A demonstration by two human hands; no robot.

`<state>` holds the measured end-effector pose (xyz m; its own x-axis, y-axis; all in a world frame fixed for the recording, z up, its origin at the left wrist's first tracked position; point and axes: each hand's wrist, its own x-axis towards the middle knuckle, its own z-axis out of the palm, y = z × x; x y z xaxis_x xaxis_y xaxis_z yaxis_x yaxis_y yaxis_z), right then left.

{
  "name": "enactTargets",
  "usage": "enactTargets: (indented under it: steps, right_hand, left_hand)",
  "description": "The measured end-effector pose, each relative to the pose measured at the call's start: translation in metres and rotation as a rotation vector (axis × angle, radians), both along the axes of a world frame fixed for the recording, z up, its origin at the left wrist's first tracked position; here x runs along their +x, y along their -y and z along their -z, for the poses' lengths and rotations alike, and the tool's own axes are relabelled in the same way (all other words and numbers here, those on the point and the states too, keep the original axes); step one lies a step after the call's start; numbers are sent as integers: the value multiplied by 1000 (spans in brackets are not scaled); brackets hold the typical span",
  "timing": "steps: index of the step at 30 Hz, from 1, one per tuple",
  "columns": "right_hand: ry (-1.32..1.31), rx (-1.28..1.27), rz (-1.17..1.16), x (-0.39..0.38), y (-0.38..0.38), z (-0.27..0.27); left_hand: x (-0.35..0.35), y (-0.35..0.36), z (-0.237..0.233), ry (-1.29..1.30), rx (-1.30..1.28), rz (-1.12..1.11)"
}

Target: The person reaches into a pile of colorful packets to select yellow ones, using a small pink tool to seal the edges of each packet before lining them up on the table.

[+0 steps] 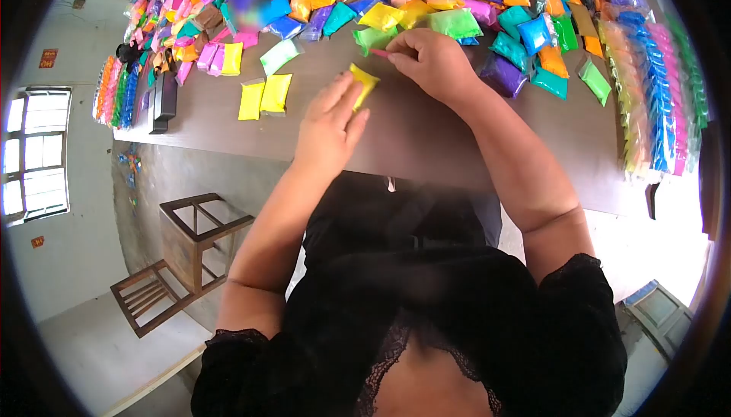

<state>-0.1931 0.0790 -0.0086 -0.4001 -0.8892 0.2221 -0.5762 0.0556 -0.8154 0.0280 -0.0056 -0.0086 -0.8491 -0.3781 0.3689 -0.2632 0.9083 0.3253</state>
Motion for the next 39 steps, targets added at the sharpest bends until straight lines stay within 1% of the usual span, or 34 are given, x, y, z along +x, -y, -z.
enactTargets:
  steps: [1, 3, 4, 5, 7, 8, 10, 11, 13, 14, 16, 19, 23, 25, 26, 27, 29, 31, 34, 35, 36, 37, 38, 39]
  right_hand:
    - [36, 16, 11, 1, 0, -2]
    - [14, 22, -8, -1, 0, -2]
    - [-6, 27, -22, -1, 0, -2]
    - [-6, 28, -18, -2, 0, -4]
    - [61, 46, -104, 1, -3, -9]
    - [62, 53, -106, 5, -4, -7]
    - [39, 22, -232, 12, -2, -2]
    - [41, 24, -233, 15, -2, -2]
    - [-94, -2, -162, 21, -2, -3]
    - [-94, 3, -164, 21, -2, -2]
    - [-239, -50, -137, 22, 0, -1]
    - [-286, -88, -114, 22, 6, -2]
    - [-282, -61, -64, 7, 12, 9]
    - [-107, -45, -51, 7, 10, 4]
    - [-32, -29, -107, 9, 5, 3]
    - [-62, -16, -125, 11, 4, 5]
    - [-171, -169, -188, 13, 6, 11]
    - [-243, -148, -218, 12, 10, 14]
    - [-213, -42, -69, 19, 10, 6]
    - [-245, -31, -81, 16, 12, 7]
    - [-166, -31, -63, 12, 13, 12]
    - [-84, -28, -41, 13, 14, 5]
    - [145, 97, 12, 16, 9, -3]
    - [120, 110, 10, 17, 4, -4]
  left_hand:
    - [0, -4, 0, -2, 1, -2]
    - [0, -12, -1, -62, 28, 17]
    - [0, -16, -4, -68, -42, 8]
    - [0, -15, -3, -68, -41, 11]
    - [1, -16, -2, -43, -105, 47]
    - [1, -17, -1, -42, -98, 45]
    - [-3, -16, -5, -56, -149, 63]
    - [-3, -15, -4, -55, -146, 62]
    - [-3, -14, -2, -72, -138, 61]
    - [-4, -14, -2, -72, -133, 60]
    - [-4, -14, -2, -77, -98, 43]
    - [-5, -13, 0, -98, -97, 45]
    - [-4, -12, 0, -133, -77, 54]
    - [-4, -12, 0, -140, -64, 75]
    - [-4, -11, -1, -164, -61, 60]
    - [-4, -11, 0, -156, -83, 69]
    - [-4, -12, 3, -195, -90, 49]
    - [-2, -12, 4, -176, -109, 53]
    - [1, -12, 6, -216, -88, 36]
    - [3, -13, 8, -206, -71, 44]
    - [4, -13, 10, -191, -61, 42]
    - [5, -15, 10, -219, -48, 35]
    - [6, -16, 10, -219, -28, 25]
    - [7, -17, 10, -218, -10, 17]
